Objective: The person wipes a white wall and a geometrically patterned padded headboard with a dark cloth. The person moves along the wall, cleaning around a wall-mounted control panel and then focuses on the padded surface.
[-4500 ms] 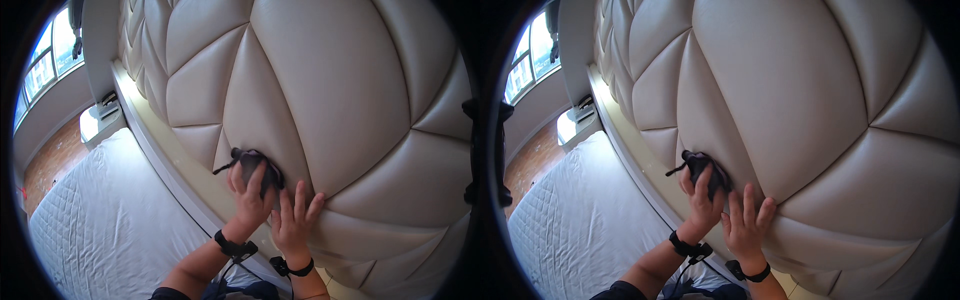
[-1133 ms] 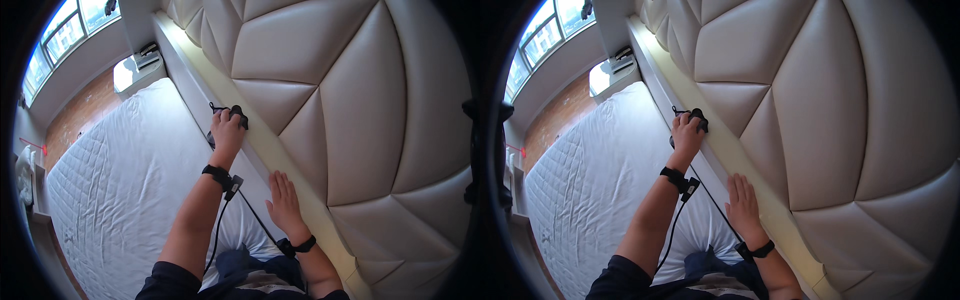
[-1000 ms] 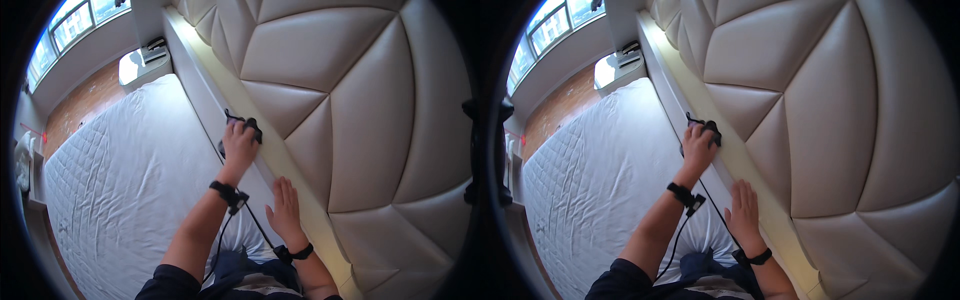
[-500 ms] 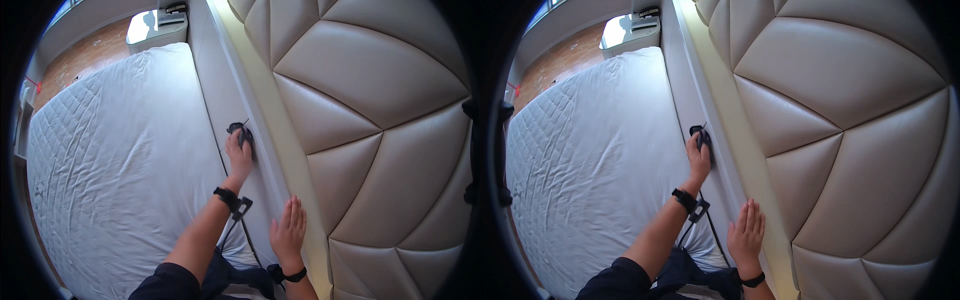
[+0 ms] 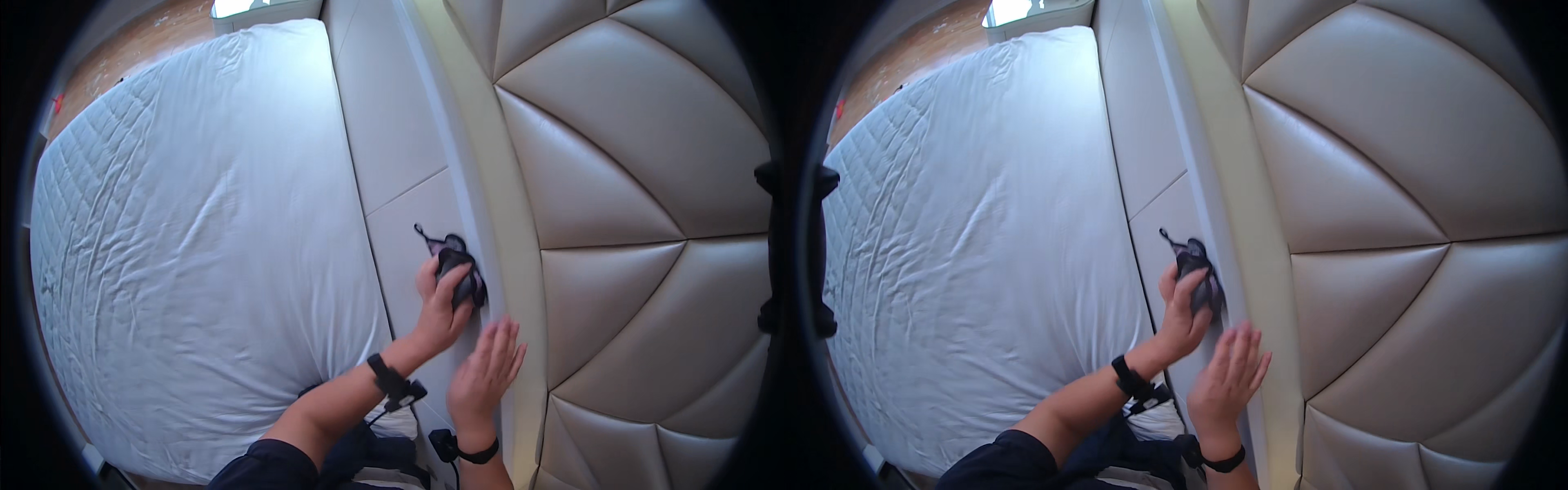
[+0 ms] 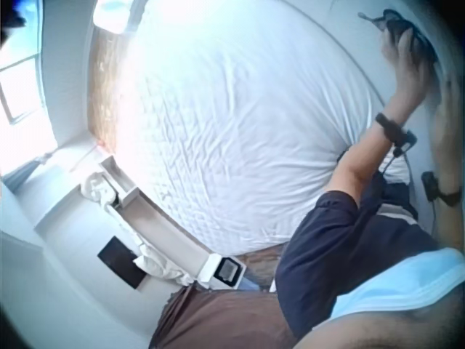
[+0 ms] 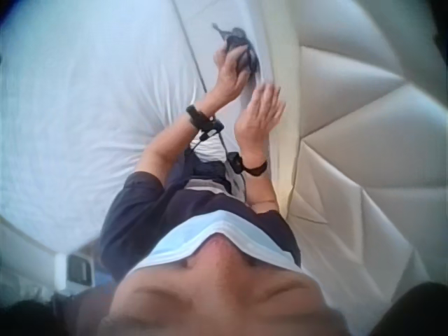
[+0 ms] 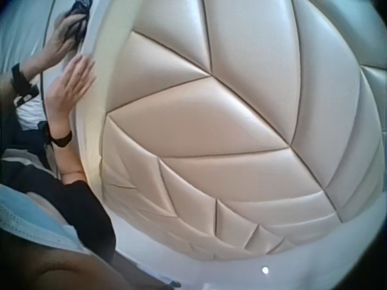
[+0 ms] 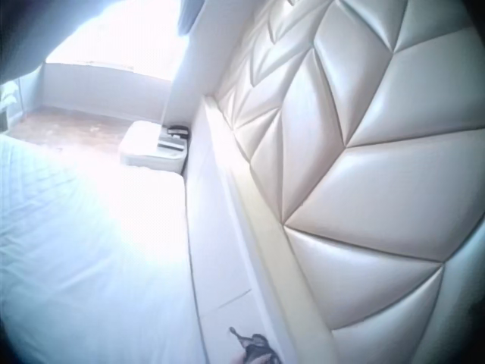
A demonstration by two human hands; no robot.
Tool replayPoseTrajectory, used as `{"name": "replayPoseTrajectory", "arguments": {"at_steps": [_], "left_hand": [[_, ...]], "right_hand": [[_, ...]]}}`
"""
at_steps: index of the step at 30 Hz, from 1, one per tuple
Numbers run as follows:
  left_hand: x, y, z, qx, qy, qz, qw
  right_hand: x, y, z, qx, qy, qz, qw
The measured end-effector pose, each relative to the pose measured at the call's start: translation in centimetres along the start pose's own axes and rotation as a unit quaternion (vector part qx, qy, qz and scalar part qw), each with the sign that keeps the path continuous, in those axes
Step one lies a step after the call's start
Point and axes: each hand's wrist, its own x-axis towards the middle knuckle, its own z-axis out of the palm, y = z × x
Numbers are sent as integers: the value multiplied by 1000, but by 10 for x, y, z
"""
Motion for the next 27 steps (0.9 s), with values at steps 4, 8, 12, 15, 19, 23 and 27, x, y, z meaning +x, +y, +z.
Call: {"name": "replayPoseTrajectory", "arguments": {"at_steps": [4,8,12,15,19,23,27], "left_hand": [[45,-50,-1,49,42,-24,998],[81,-86,-15,40,47,-111,992],[51,-107,-18,37,25,-145,988],[-7,-87,-19,-15,-70,-159,985],[-41,-46,-37,-130,-183,-228,947],[-30,-63,-37,-73,-184,-127,972],[3,-99,-38,-24,-155,-134,979]], "right_hand": [[-7,-26,27,64,-39,-38,996],[-8,-31,54,59,-42,-38,997],[-10,-32,65,132,-99,-21,986],[-17,-18,90,299,-36,-79,950],[-26,-6,108,336,-30,-106,935],[-29,-7,112,416,-56,-62,905],[9,-16,125,458,-74,-49,884]]}}
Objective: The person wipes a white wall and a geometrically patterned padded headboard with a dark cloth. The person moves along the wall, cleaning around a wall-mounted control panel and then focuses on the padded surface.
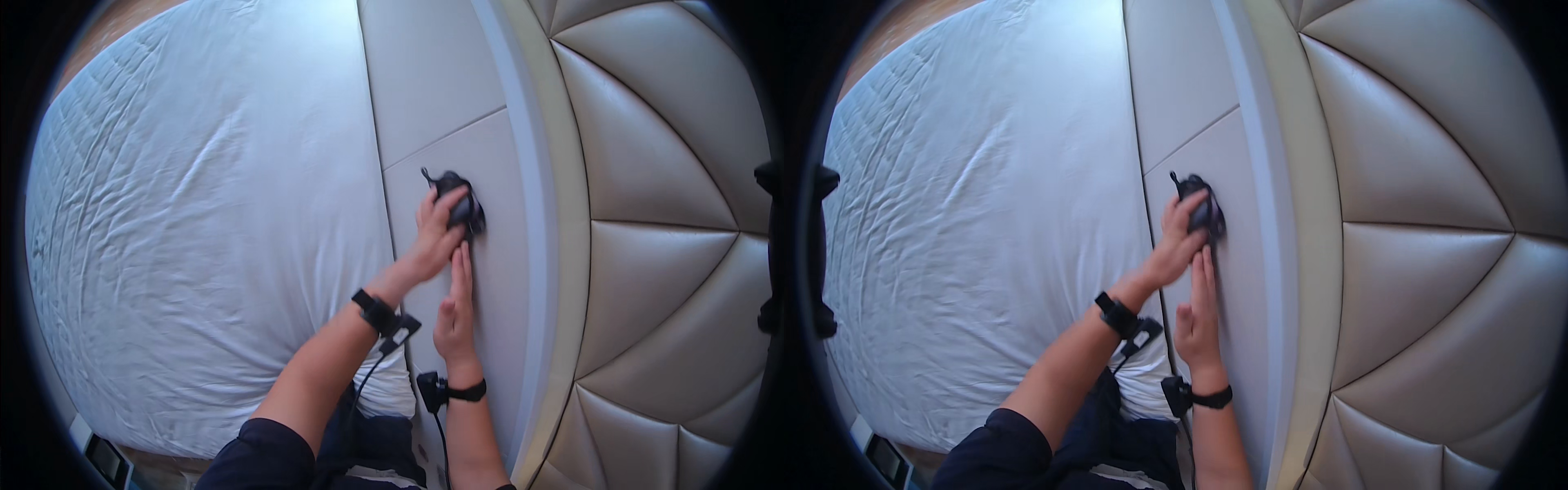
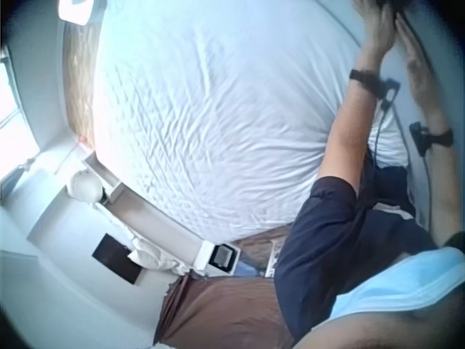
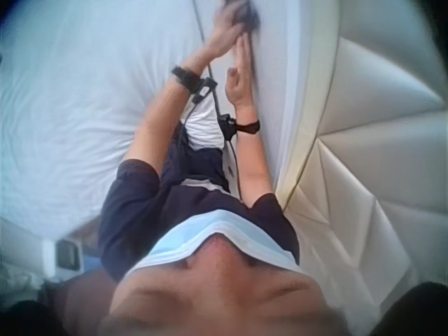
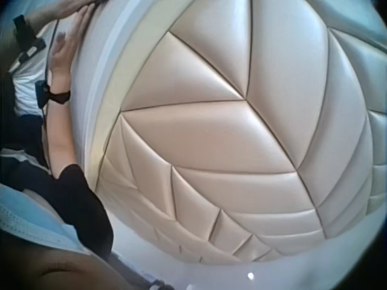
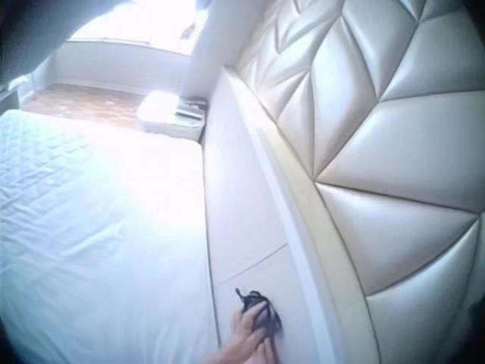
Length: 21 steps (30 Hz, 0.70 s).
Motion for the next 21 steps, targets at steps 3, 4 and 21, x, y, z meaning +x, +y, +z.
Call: {"name": "replayPoseTrajectory", "arguments": {"at_steps": [3,4,21], "left_hand": [[19,-7,-12,-34,50,-24,998],[16,-6,-12,-34,47,-22,998],[-88,61,60,43,42,114,992]], "right_hand": [[11,-2,1,12,18,17,1000],[9,-5,-2,7,28,25,999],[-148,-88,-85,-340,116,16,933]]}}
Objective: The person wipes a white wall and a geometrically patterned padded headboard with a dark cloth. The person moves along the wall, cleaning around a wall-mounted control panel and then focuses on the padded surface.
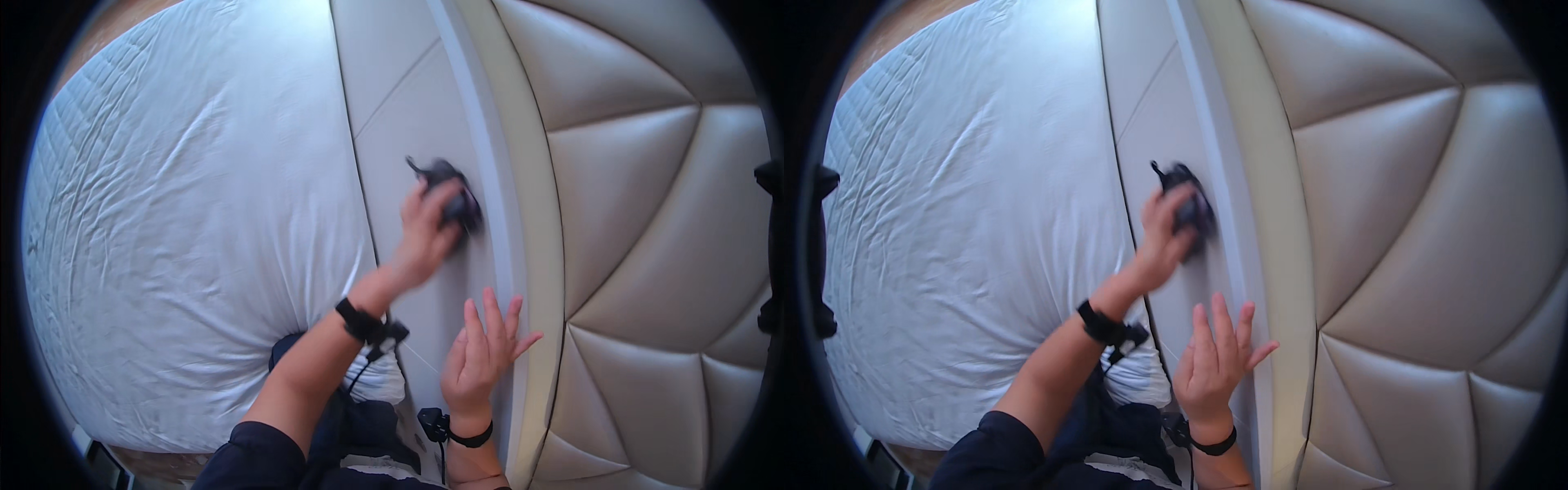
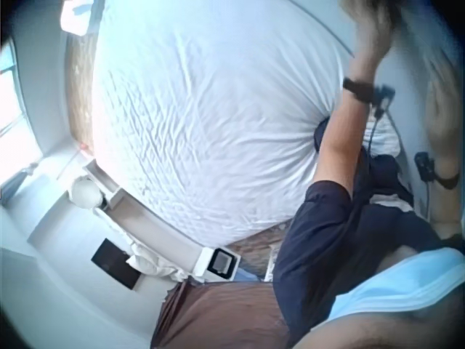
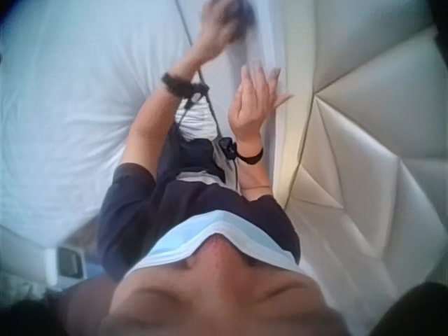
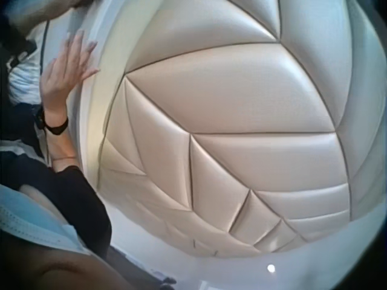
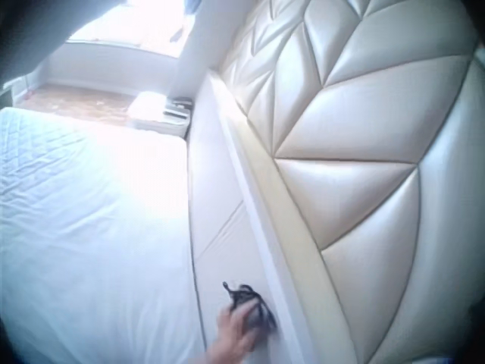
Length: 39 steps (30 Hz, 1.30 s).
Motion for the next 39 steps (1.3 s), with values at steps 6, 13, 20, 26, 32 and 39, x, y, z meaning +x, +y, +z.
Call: {"name": "replayPoseTrajectory", "arguments": {"at_steps": [6,13,20,26,32,39], "left_hand": [[-37,16,12,0,15,-38,999],[-178,78,55,-28,-92,48,994],[-177,53,56,38,-94,63,993],[-141,35,45,18,-19,-15,1000],[-233,50,77,15,-70,7,997],[-288,26,86,-27,-88,41,995]], "right_hand": [[-60,14,-6,-16,-13,-30,999],[-122,31,-20,-14,-3,-29,999],[-155,43,-16,-157,-27,-45,986],[-177,46,-2,-184,-16,-16,983],[-208,61,10,-153,-18,-30,988],[-243,77,38,-130,-31,-60,989]]}}
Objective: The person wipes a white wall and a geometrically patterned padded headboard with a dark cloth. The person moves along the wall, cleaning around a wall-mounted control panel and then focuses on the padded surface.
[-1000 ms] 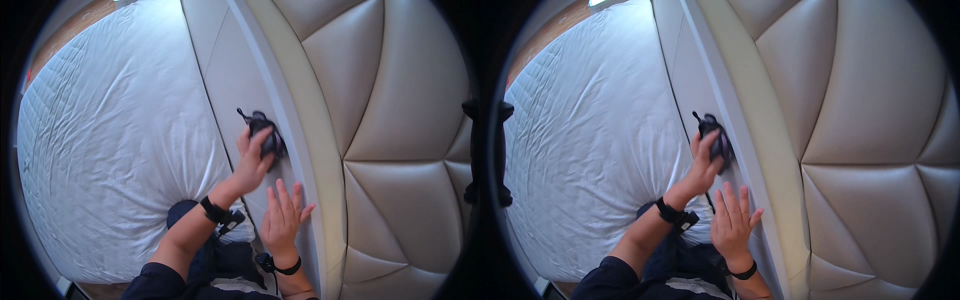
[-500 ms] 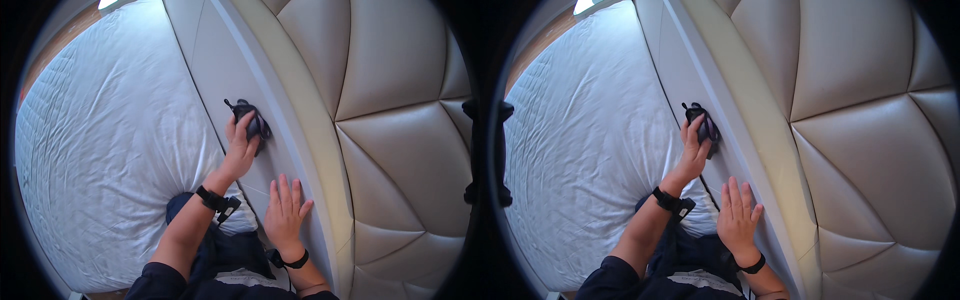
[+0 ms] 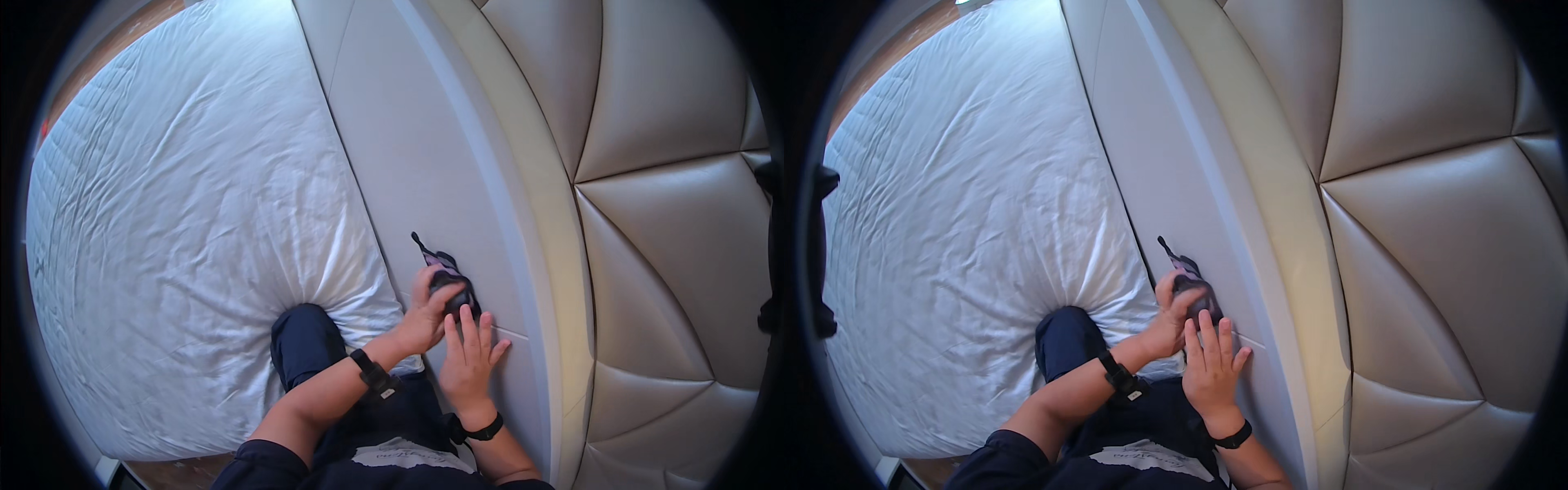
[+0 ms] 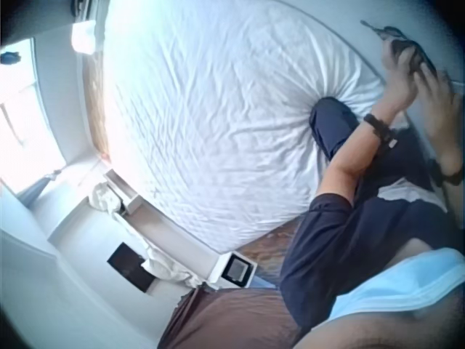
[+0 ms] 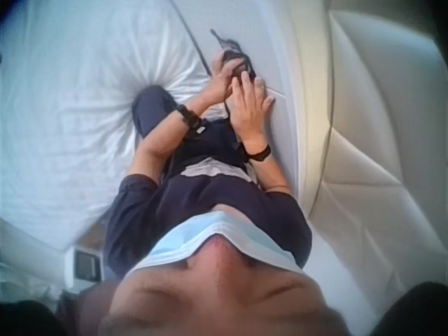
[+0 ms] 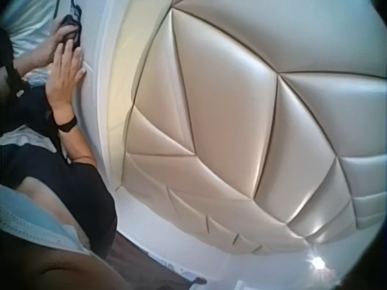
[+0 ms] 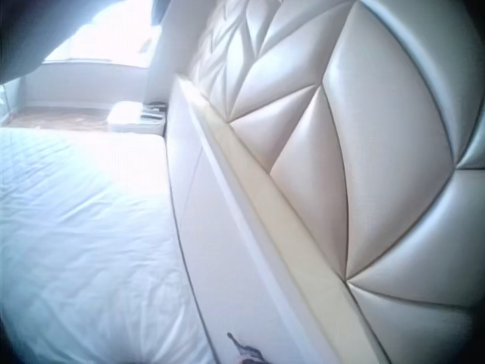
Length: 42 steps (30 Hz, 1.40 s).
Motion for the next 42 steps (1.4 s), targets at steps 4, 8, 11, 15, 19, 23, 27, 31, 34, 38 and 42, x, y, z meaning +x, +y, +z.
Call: {"name": "replayPoseTrajectory", "arguments": {"at_steps": [4,8,11,15,19,23,27,31,34,38,42], "left_hand": [[6,-45,-9,23,22,-95,995],[7,-76,-12,50,51,-165,984],[-16,-78,-1,29,37,-180,983],[-71,-64,23,70,-46,-82,993],[-93,-94,40,172,-53,-51,982],[-48,-117,3,-41,35,-264,963],[9,-153,-41,8,-1,-208,978],[83,-139,-84,-14,7,-231,973],[110,-129,-98,-10,9,-151,988],[146,-99,-112,-24,4,-28,999],[186,-132,-129,3,32,-45,998]], "right_hand": [[6,-6,19,-29,-6,12,1000],[19,-10,44,-25,5,-8,1000],[25,-12,62,-15,23,-17,999],[22,-21,72,81,-7,20,997],[28,-22,91,99,-37,-3,994],[50,-25,105,-23,-3,-23,999],[84,-36,120,-44,4,-19,999],[129,-47,140,-44,38,3,998],[158,-50,143,0,85,-11,996],[182,-50,140,51,123,-13,991],[201,-50,142,23,124,-24,992]]}}
